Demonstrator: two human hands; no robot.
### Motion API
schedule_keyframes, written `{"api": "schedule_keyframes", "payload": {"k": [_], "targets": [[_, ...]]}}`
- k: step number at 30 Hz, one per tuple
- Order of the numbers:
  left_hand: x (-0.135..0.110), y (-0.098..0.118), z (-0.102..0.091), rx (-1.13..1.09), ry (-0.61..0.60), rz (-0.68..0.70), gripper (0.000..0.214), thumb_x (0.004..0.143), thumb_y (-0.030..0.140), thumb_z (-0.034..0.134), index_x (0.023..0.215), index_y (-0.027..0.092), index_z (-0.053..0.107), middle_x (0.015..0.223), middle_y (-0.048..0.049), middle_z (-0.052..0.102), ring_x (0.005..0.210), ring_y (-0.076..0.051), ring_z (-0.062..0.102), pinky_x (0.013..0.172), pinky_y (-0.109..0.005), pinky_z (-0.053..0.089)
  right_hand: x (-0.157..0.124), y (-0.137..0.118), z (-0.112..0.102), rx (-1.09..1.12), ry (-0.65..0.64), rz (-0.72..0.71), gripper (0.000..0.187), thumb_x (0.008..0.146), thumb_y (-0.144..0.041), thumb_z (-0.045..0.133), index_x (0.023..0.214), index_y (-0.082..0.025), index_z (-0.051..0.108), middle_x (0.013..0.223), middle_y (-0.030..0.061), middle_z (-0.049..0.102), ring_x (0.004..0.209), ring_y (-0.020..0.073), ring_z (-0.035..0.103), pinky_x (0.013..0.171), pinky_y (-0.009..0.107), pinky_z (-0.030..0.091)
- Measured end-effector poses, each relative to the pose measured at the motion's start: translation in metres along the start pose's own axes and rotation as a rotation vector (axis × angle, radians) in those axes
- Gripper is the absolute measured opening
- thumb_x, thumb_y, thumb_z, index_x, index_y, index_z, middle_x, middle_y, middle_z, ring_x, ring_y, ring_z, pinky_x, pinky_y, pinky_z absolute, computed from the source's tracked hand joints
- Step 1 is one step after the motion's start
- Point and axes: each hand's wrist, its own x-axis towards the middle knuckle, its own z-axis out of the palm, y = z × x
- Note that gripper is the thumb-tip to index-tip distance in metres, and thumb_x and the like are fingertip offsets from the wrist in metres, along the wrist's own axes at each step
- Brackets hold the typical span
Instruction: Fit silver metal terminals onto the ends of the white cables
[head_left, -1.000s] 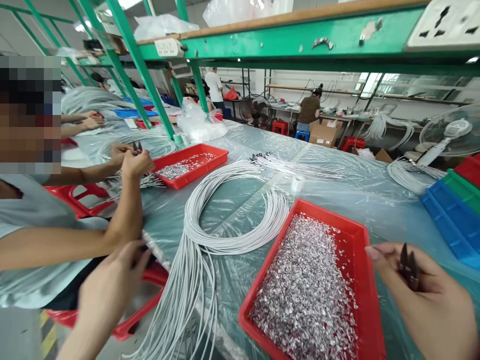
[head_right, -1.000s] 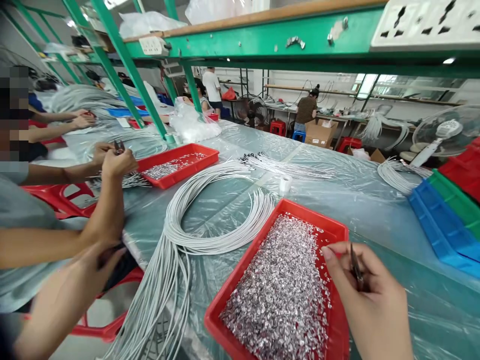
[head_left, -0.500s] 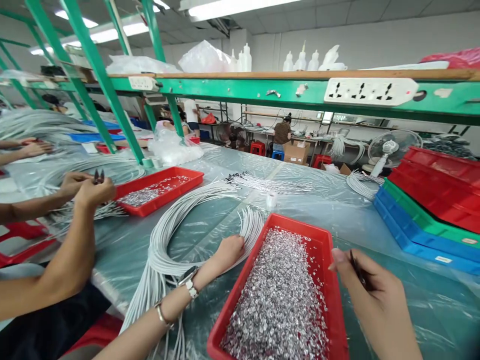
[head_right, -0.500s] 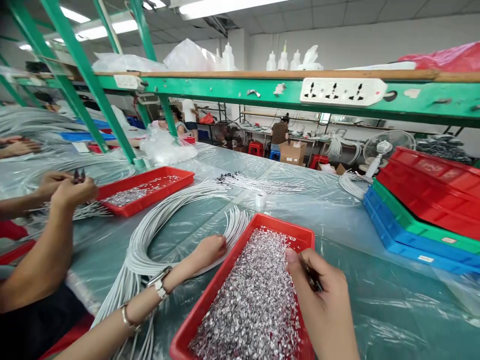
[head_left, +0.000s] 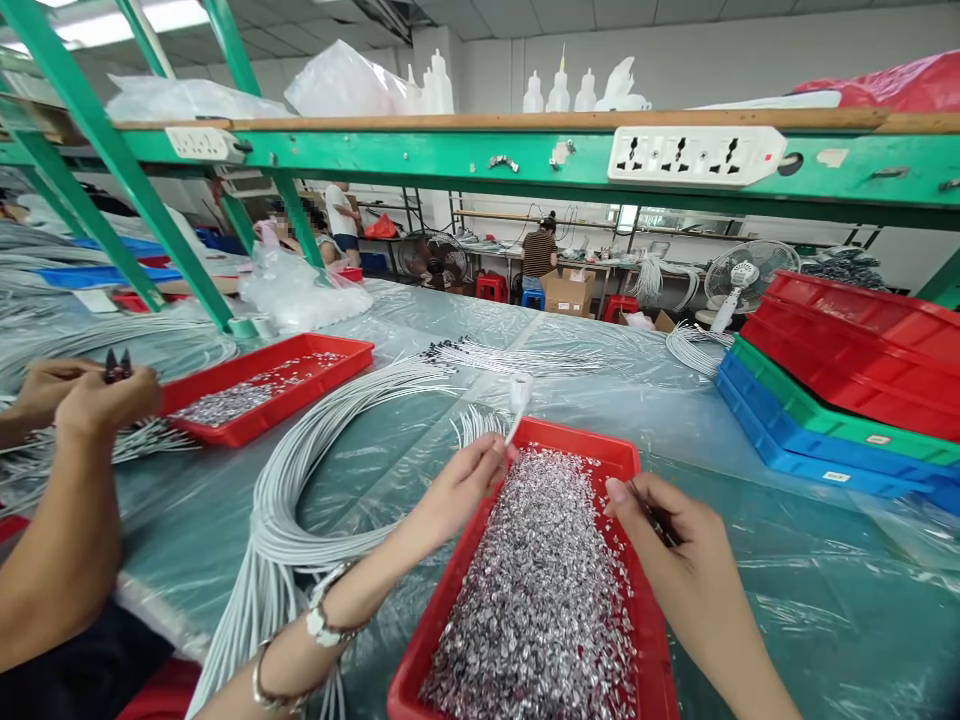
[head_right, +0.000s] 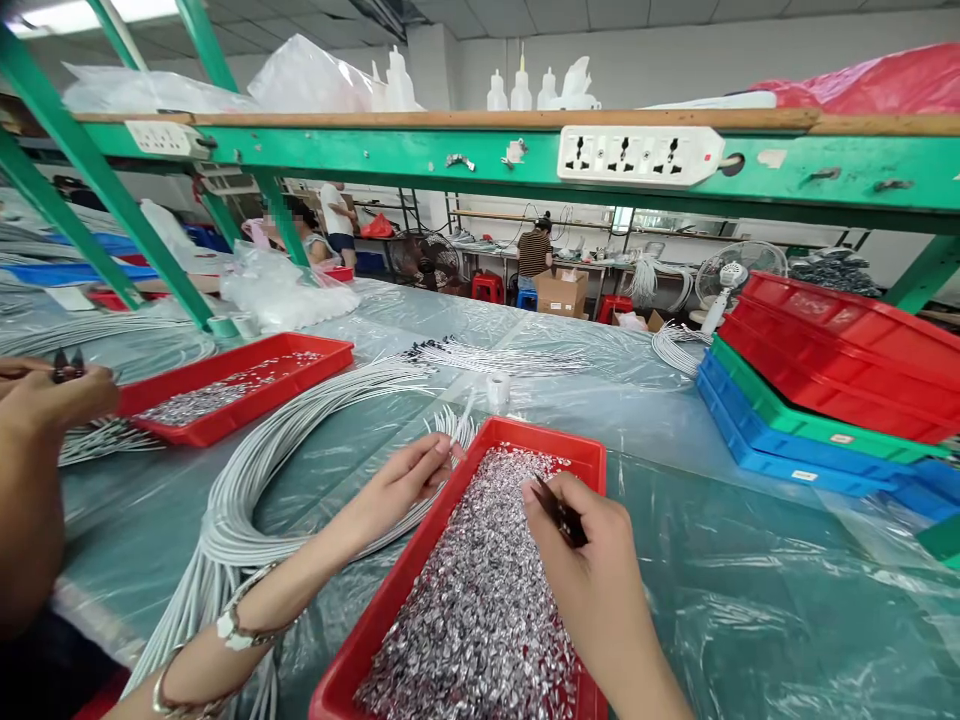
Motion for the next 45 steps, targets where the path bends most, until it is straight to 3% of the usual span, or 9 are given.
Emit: {"api": "schedule_keyframes", "payload": {"k": [4,8,16,21,34,39,45], "targets": [[-0.016,0.033,0.022,-0.097,-0.083,0.063,0.038,0.095,0.049,0.037,0.086,0.016,0.054,0.058,0.0077,0.031,0.052,-0.010,0.029,0.048,-0.024,0.023,0.001,0.002,0.006,0.013,-0.019,0.019,0.037,0.093,-0.036,0.048,0.063,-0.022,0.033,0.062,-0.0060,0.023,0.056,0.0122,0.023,0.049,0.026,0.020],[-0.036,0.048,0.031,-0.153,-0.133,0.098,0.035,0.096,0.045,0.038,0.086,0.017,0.055,0.058,0.0077,0.030,0.052,-0.010,0.027,0.048,-0.024,0.022,-0.001,-0.004,0.009,0.025,-0.043,0.001,0.036,0.092,-0.034,0.048,0.062,-0.022,0.033,0.060,-0.0068,0.023,0.054,0.0119,0.023,0.048,0.026,0.020],[-0.053,0.050,0.032,-0.294,-0.089,0.138,0.025,0.099,0.044,0.037,0.090,0.022,0.044,0.059,0.0089,0.031,0.053,-0.010,0.027,0.050,-0.023,0.024,-0.006,-0.017,0.015,0.104,-0.172,0.124,0.029,0.090,-0.036,0.049,0.066,-0.021,0.041,0.058,-0.0076,0.028,0.052,0.0118,0.026,0.048,0.027,0.018],[-0.058,0.053,0.029,-0.285,-0.080,0.149,0.029,0.100,0.041,0.035,0.082,0.020,0.045,0.059,0.0076,0.037,0.054,-0.010,0.029,0.052,-0.024,0.025,-0.007,-0.017,0.017,0.089,-0.214,0.121,0.028,0.088,-0.035,0.049,0.065,-0.022,0.041,0.057,-0.0077,0.028,0.052,0.0120,0.026,0.047,0.027,0.019],[-0.063,0.058,0.027,-0.367,-0.164,0.069,0.036,0.099,0.042,0.038,0.072,0.020,0.045,0.056,0.0080,0.025,0.050,-0.010,0.019,0.046,-0.024,0.019,-0.012,-0.020,0.019,0.148,-0.344,0.071,0.025,0.091,-0.040,0.049,0.076,-0.020,0.051,0.061,-0.0046,0.041,0.054,0.0121,0.037,0.048,0.025,0.027],[-0.066,0.057,0.026,-0.346,-0.157,0.064,0.033,0.098,0.043,0.040,0.077,0.020,0.049,0.060,0.0061,0.031,0.054,-0.011,0.025,0.048,-0.023,0.022,-0.016,-0.024,0.018,0.116,-0.258,0.047,0.025,0.095,-0.042,0.040,0.085,-0.024,0.054,0.075,0.0000,0.058,0.070,0.0163,0.054,0.060,0.027,0.040],[-0.069,0.057,0.028,-0.306,-0.143,0.066,0.034,0.095,0.047,0.043,0.074,0.020,0.046,0.061,0.0054,0.033,0.054,-0.011,0.028,0.048,-0.024,0.024,-0.021,-0.025,0.017,0.121,-0.266,0.083,0.021,0.094,-0.043,0.042,0.088,-0.027,0.056,0.077,-0.0020,0.060,0.074,0.0158,0.057,0.065,0.025,0.044]]}}
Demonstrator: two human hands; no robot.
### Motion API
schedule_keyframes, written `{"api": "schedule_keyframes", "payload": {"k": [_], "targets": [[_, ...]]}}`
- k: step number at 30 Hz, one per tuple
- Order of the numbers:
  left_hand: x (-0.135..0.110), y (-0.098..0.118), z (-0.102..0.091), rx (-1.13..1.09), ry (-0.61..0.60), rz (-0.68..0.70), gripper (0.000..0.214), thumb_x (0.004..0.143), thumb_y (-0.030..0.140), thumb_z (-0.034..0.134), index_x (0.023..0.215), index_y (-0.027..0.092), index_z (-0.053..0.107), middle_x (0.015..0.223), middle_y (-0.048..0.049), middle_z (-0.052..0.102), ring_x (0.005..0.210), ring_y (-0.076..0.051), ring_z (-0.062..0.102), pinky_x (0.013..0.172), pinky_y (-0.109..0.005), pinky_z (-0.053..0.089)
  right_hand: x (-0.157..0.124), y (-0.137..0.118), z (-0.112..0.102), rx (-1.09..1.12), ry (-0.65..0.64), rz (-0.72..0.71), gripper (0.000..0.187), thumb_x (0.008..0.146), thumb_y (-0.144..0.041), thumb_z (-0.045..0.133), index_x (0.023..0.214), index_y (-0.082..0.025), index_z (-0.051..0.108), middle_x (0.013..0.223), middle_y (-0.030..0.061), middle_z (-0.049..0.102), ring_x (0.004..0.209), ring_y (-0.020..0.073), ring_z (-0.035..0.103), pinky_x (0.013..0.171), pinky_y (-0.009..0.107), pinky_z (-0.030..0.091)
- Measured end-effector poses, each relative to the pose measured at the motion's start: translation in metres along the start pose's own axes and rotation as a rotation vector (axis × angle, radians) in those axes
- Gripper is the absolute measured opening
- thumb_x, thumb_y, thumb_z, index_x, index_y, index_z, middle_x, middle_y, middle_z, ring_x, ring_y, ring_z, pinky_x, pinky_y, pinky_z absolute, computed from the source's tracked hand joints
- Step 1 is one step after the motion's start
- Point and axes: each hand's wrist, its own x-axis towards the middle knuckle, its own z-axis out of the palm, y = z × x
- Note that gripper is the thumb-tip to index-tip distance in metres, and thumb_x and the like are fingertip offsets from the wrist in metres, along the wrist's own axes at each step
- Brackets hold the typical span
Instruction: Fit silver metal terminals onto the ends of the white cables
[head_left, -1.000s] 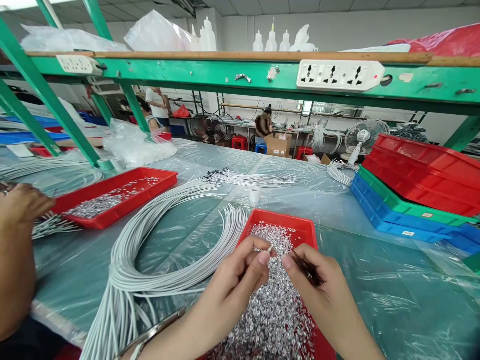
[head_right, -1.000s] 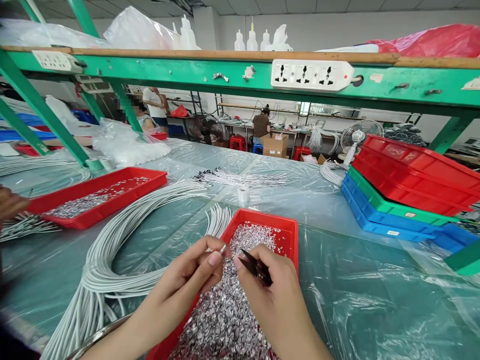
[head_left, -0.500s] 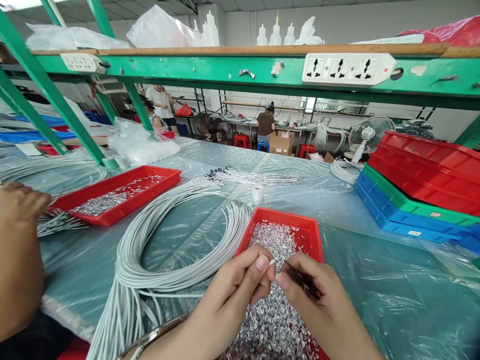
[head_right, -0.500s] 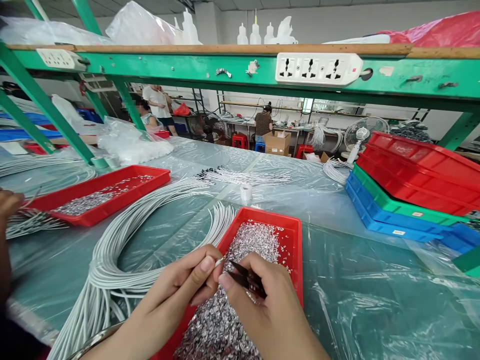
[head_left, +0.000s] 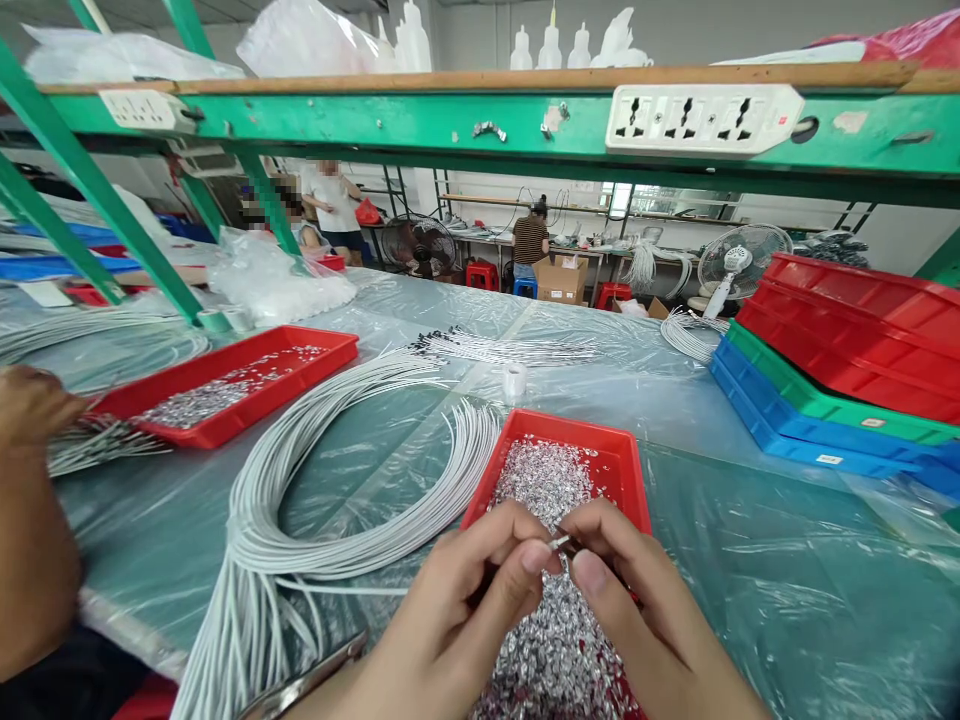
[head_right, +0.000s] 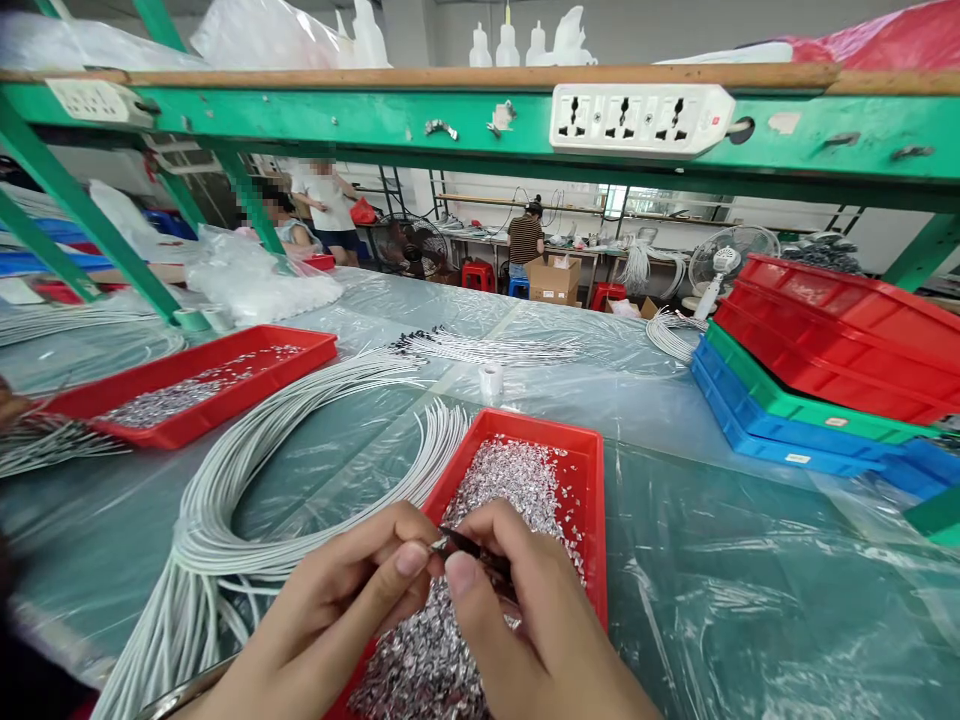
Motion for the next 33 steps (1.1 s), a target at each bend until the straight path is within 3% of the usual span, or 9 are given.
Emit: {"api": "schedule_keyframes", "payload": {"k": [6,12,18,23,29,33], "targets": [[-0.005,0.002,0.001,0.034,0.015,0.038,0.030,0.097,0.043,0.043,0.076,0.021,0.046,0.059,0.0068,0.031,0.052,-0.010,0.026,0.046,-0.023,0.022,-0.002,0.001,-0.001,-0.052,-0.012,-0.011,0.024,0.095,-0.046,0.042,0.093,-0.031,0.061,0.086,-0.0009,0.065,0.081,0.0185,0.059,0.070,0.029,0.044],[-0.004,-0.001,-0.001,0.150,-0.003,0.153,0.025,0.099,0.034,0.040,0.078,0.022,0.046,0.059,0.0066,0.033,0.050,-0.010,0.028,0.044,-0.022,0.025,-0.004,-0.002,-0.002,-0.044,-0.051,0.099,0.033,0.093,-0.056,0.040,0.096,-0.031,0.062,0.087,0.0020,0.065,0.092,0.0241,0.059,0.072,0.035,0.043],[-0.007,0.000,-0.004,0.337,-0.035,0.219,0.023,0.100,0.030,0.037,0.079,0.023,0.045,0.058,0.0073,0.033,0.048,-0.009,0.031,0.044,-0.021,0.026,0.001,0.000,-0.010,0.028,-0.168,0.057,0.028,0.095,-0.050,0.043,0.091,-0.028,0.059,0.080,0.0010,0.060,0.073,0.0186,0.055,0.061,0.029,0.040],[-0.007,0.002,-0.001,0.451,0.061,0.256,0.024,0.098,0.028,0.040,0.076,0.023,0.046,0.056,0.0071,0.038,0.047,-0.009,0.034,0.043,-0.021,0.028,0.003,0.002,-0.012,0.169,-0.230,0.083,0.024,0.096,-0.048,0.045,0.091,-0.028,0.057,0.078,-0.0020,0.052,0.073,0.0157,0.049,0.062,0.027,0.036],[-0.011,-0.001,-0.003,0.726,0.070,0.431,0.017,0.093,0.012,0.043,0.084,0.025,0.047,0.063,0.0061,0.054,0.050,-0.008,0.049,0.048,-0.018,0.038,-0.001,-0.004,-0.010,0.228,-0.195,0.137,0.024,0.093,-0.050,0.049,0.096,-0.029,0.060,0.082,-0.0013,0.058,0.077,0.0158,0.053,0.066,0.026,0.039],[-0.011,-0.006,-0.005,0.872,0.071,0.546,0.020,0.090,0.005,0.041,0.092,0.024,0.046,0.066,0.0031,0.062,0.049,-0.011,0.054,0.052,-0.022,0.042,-0.005,-0.007,-0.007,0.164,-0.119,0.149,0.019,0.093,-0.044,0.051,0.099,-0.031,0.063,0.087,-0.0013,0.062,0.082,0.0159,0.059,0.073,0.026,0.044]]}}
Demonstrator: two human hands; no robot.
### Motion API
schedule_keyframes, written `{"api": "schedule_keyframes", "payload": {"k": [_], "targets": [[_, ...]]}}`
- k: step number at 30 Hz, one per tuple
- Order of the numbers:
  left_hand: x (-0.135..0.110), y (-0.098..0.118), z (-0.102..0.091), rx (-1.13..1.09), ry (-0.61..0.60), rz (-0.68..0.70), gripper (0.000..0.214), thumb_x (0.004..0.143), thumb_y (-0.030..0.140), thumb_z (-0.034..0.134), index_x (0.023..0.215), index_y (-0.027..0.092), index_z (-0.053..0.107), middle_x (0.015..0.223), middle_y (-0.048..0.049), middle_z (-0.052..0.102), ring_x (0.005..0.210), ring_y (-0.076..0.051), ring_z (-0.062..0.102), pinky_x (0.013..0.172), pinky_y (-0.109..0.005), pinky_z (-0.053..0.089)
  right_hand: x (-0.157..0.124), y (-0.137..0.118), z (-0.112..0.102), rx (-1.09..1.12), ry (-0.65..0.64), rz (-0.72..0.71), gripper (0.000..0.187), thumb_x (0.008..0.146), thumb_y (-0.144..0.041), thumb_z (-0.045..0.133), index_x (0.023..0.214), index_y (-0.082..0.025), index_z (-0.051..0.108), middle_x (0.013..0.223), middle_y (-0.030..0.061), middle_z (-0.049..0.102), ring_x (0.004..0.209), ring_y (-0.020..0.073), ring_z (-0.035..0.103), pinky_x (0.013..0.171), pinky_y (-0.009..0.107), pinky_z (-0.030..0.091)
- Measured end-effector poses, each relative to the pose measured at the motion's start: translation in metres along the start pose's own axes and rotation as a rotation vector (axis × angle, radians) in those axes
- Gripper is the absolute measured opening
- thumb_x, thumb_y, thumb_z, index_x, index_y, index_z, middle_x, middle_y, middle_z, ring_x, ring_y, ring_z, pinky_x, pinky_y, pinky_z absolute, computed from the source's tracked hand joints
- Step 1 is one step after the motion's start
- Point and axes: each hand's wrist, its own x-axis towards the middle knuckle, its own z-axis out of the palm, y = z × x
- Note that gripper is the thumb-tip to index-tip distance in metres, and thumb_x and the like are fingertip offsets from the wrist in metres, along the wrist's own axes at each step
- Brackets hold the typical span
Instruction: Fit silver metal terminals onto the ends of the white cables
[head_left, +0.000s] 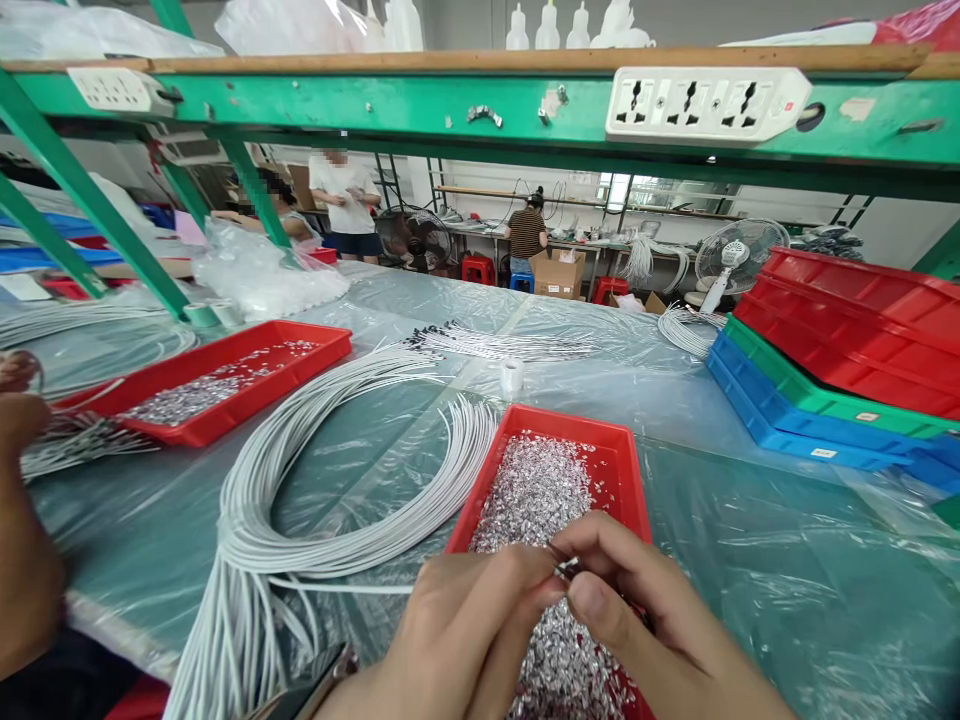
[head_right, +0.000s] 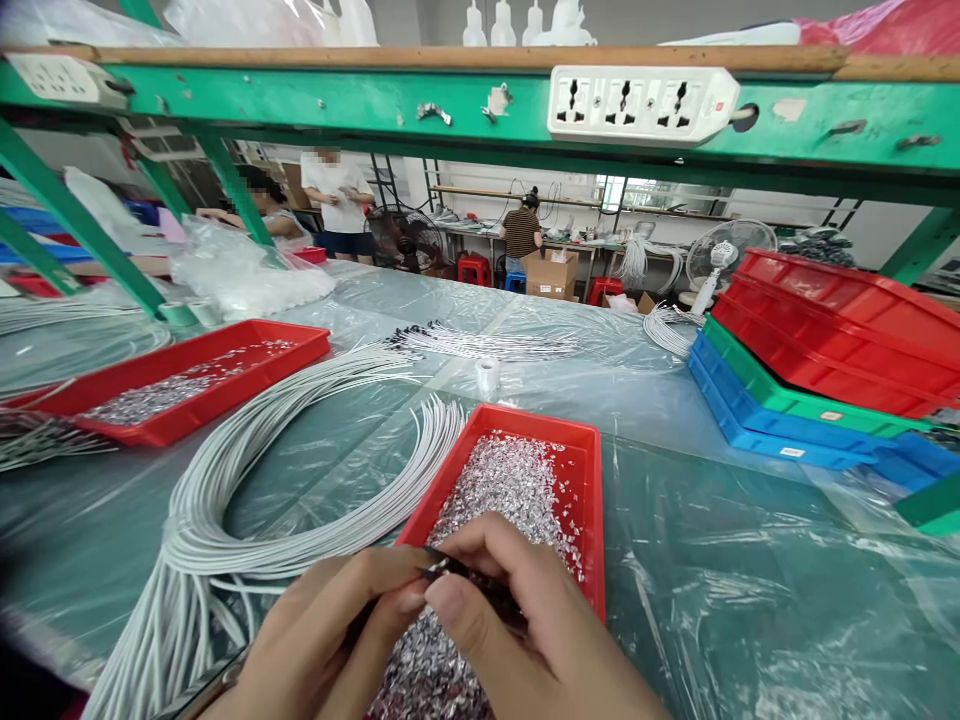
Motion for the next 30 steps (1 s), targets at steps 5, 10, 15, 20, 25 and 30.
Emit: {"api": "schedule_keyframes", "payload": {"k": [5,10,15,20,25,30], "targets": [[-0.002,0.001,0.000,-0.010,0.015,0.011,0.023,0.089,0.004,0.042,0.095,0.025,0.048,0.072,0.0028,0.064,0.053,-0.010,0.056,0.055,-0.021,0.043,0.001,0.003,0.004,0.020,-0.011,-0.001,0.024,0.092,-0.048,0.051,0.100,-0.027,0.061,0.089,0.0016,0.066,0.081,0.0178,0.062,0.067,0.027,0.047],[-0.002,0.006,0.005,-0.225,0.104,-0.243,0.017,0.093,0.013,0.043,0.086,0.027,0.051,0.067,0.0040,0.056,0.055,-0.011,0.048,0.049,-0.020,0.037,0.003,0.004,0.004,-0.016,0.000,-0.030,0.021,0.093,-0.045,0.049,0.098,-0.027,0.059,0.082,-0.0001,0.061,0.077,0.0171,0.058,0.064,0.027,0.043],[0.004,0.003,0.017,-0.497,0.292,-0.364,0.026,0.100,0.032,0.038,0.078,0.023,0.049,0.056,0.0061,0.041,0.046,-0.009,0.035,0.045,-0.022,0.029,0.020,0.016,0.000,-0.091,0.055,-0.044,0.023,0.095,-0.044,0.045,0.092,-0.024,0.055,0.079,0.0003,0.057,0.078,0.0180,0.054,0.066,0.028,0.040],[0.007,-0.001,0.018,-0.557,0.298,-0.408,0.029,0.099,0.037,0.040,0.077,0.021,0.050,0.053,0.0066,0.038,0.045,-0.009,0.032,0.043,-0.023,0.026,0.032,0.025,0.001,0.083,0.127,-0.030,0.024,0.092,-0.045,0.051,0.094,-0.022,0.056,0.074,-0.0025,0.045,0.067,0.0145,0.043,0.060,0.027,0.034],[0.005,-0.003,0.017,-0.529,0.155,-0.283,0.024,0.100,0.027,0.038,0.078,0.023,0.047,0.058,0.0066,0.037,0.047,-0.009,0.032,0.043,-0.021,0.028,0.017,0.009,0.006,0.263,0.135,-0.041,0.011,0.080,-0.026,0.066,0.090,-0.024,0.062,0.061,-0.0089,0.028,0.053,0.0110,0.024,0.049,0.025,0.020],[0.005,-0.006,0.015,-0.445,0.058,-0.217,0.020,0.099,0.019,0.037,0.081,0.024,0.044,0.059,0.0078,0.034,0.047,-0.008,0.033,0.043,-0.020,0.028,0.011,0.001,0.006,0.296,0.162,-0.020,0.004,0.079,-0.020,0.066,0.078,-0.024,0.064,0.057,-0.0093,0.032,0.052,0.0099,0.023,0.048,0.025,0.019]]}}
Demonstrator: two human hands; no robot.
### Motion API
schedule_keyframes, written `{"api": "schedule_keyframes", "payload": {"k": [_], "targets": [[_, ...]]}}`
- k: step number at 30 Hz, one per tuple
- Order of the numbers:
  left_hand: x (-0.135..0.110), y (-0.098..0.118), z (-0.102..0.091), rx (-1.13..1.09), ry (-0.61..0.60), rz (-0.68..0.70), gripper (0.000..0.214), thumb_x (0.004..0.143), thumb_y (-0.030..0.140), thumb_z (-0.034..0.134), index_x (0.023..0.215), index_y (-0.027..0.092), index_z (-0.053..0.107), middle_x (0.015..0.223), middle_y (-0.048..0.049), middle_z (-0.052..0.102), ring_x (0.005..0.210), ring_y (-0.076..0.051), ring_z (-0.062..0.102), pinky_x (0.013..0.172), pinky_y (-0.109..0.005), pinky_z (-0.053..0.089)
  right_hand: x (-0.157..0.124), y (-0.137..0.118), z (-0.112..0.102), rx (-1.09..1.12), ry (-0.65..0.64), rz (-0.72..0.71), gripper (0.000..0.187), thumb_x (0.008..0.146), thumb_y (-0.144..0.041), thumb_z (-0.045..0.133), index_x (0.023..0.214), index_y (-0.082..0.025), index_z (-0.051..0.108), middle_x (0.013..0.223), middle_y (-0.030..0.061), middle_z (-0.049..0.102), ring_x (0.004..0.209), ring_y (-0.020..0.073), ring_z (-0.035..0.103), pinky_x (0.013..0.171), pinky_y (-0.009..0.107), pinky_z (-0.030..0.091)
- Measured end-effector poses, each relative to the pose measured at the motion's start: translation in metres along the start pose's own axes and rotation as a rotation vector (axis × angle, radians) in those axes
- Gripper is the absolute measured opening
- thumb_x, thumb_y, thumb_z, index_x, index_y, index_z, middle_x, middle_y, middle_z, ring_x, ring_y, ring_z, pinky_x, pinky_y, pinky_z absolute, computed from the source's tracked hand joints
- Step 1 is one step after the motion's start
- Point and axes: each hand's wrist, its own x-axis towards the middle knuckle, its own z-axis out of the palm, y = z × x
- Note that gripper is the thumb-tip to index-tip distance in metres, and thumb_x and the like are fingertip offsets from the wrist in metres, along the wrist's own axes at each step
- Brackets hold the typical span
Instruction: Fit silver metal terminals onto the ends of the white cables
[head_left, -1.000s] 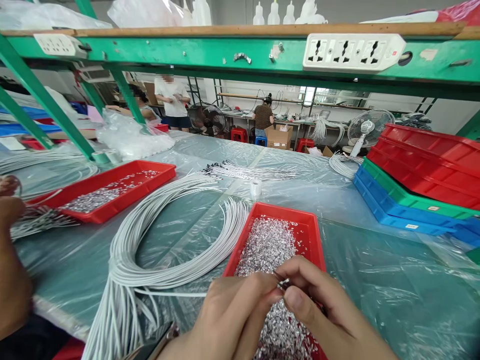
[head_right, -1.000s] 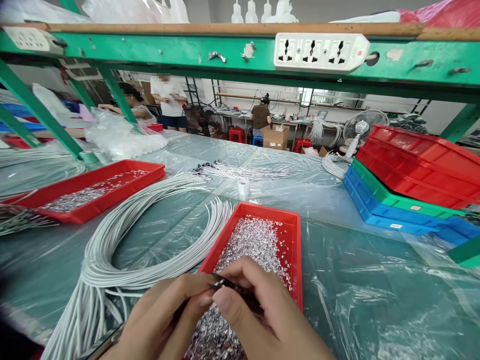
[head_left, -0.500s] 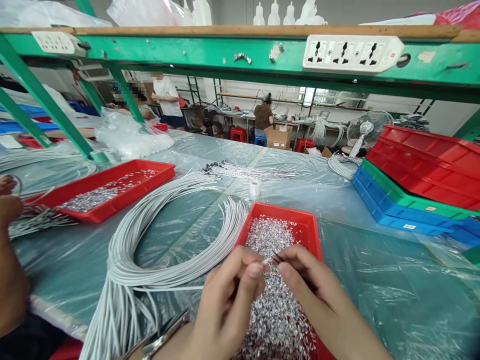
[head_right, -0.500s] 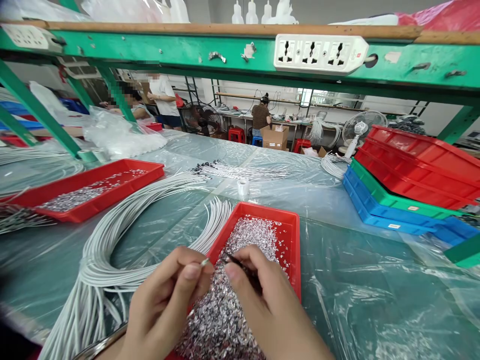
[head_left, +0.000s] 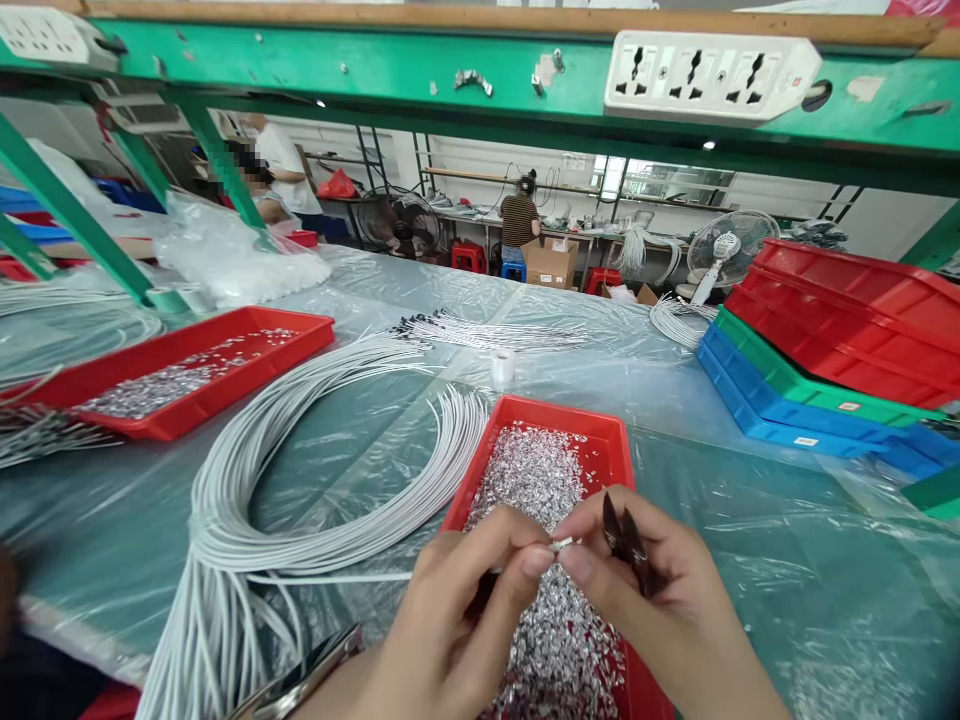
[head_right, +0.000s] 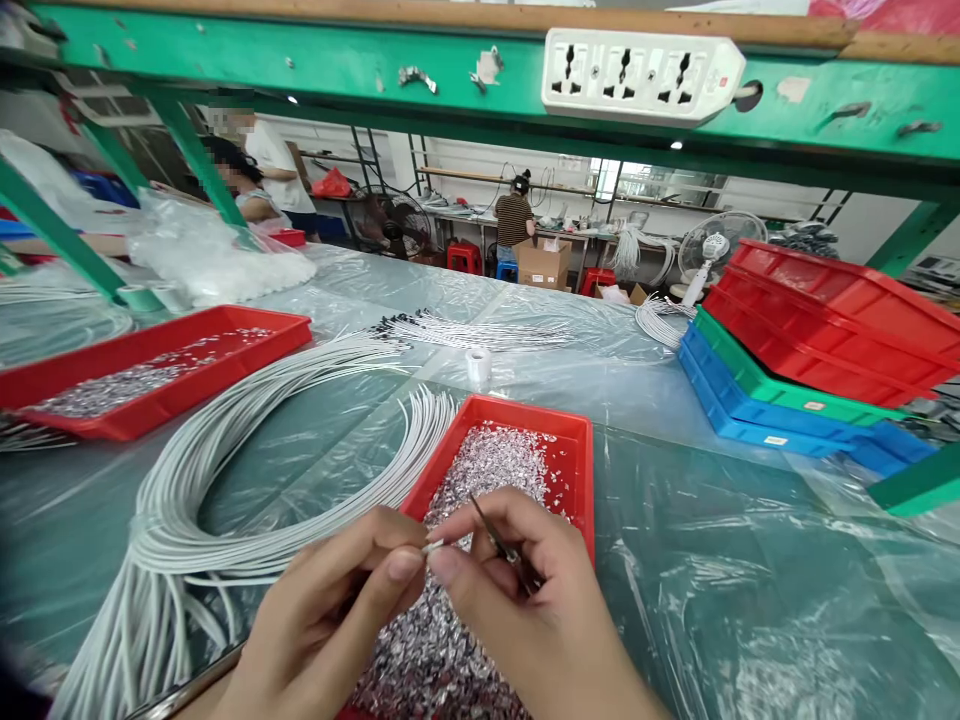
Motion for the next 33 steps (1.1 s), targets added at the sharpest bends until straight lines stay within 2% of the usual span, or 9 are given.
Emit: {"api": "schedule_keyframes", "payload": {"k": [3,9,22,25,29,33], "targets": [[0.001,0.000,-0.001,0.057,-0.007,0.033,0.019,0.098,0.016,0.037,0.082,0.024,0.044,0.059,0.0082,0.036,0.047,-0.007,0.034,0.043,-0.019,0.029,0.001,-0.002,-0.001,0.037,0.015,0.035,0.008,0.078,-0.019,0.068,0.072,-0.022,0.063,0.056,-0.0098,0.034,0.050,0.0089,0.021,0.048,0.026,0.016],[0.001,0.001,-0.004,0.170,-0.057,0.097,0.017,0.095,0.010,0.039,0.087,0.023,0.047,0.063,0.0077,0.046,0.049,-0.007,0.040,0.047,-0.018,0.034,0.001,-0.006,-0.007,0.084,-0.031,0.166,0.016,0.071,-0.026,0.079,0.070,-0.021,0.064,0.053,-0.0106,0.032,0.049,0.0082,0.018,0.047,0.025,0.013],[0.002,-0.003,-0.003,0.159,-0.089,0.095,0.018,0.095,0.012,0.038,0.087,0.023,0.049,0.060,0.0078,0.046,0.050,-0.007,0.043,0.048,-0.020,0.034,0.008,-0.008,-0.016,0.040,-0.104,0.238,0.022,0.068,-0.026,0.082,0.067,-0.020,0.061,0.051,-0.0112,0.031,0.048,0.0079,0.017,0.047,0.026,0.012],[0.000,-0.004,-0.003,0.174,-0.104,0.054,0.016,0.096,0.015,0.039,0.088,0.024,0.050,0.062,0.0071,0.048,0.052,-0.008,0.044,0.050,-0.020,0.035,0.009,-0.008,-0.016,0.034,-0.107,0.234,0.026,0.067,-0.034,0.083,0.066,-0.020,0.061,0.052,-0.0106,0.032,0.049,0.0081,0.018,0.048,0.026,0.013],[0.002,0.002,-0.005,0.204,-0.132,0.004,0.018,0.098,0.022,0.037,0.086,0.022,0.051,0.060,0.0050,0.049,0.052,-0.009,0.045,0.051,-0.021,0.037,0.009,-0.005,-0.017,-0.020,-0.093,0.241,0.043,0.064,-0.055,0.081,0.065,-0.019,0.058,0.050,-0.0110,0.027,0.048,0.0076,0.017,0.048,0.026,0.011],[0.006,0.007,-0.010,0.243,-0.174,-0.076,0.022,0.096,0.027,0.039,0.083,0.020,0.055,0.062,0.0012,0.052,0.054,-0.011,0.044,0.046,-0.021,0.034,0.012,0.010,-0.025,-0.080,-0.087,0.263,0.054,0.056,-0.069,0.078,0.063,-0.019,0.056,0.049,-0.0103,0.026,0.045,0.0068,0.018,0.045,0.024,0.011]]}}
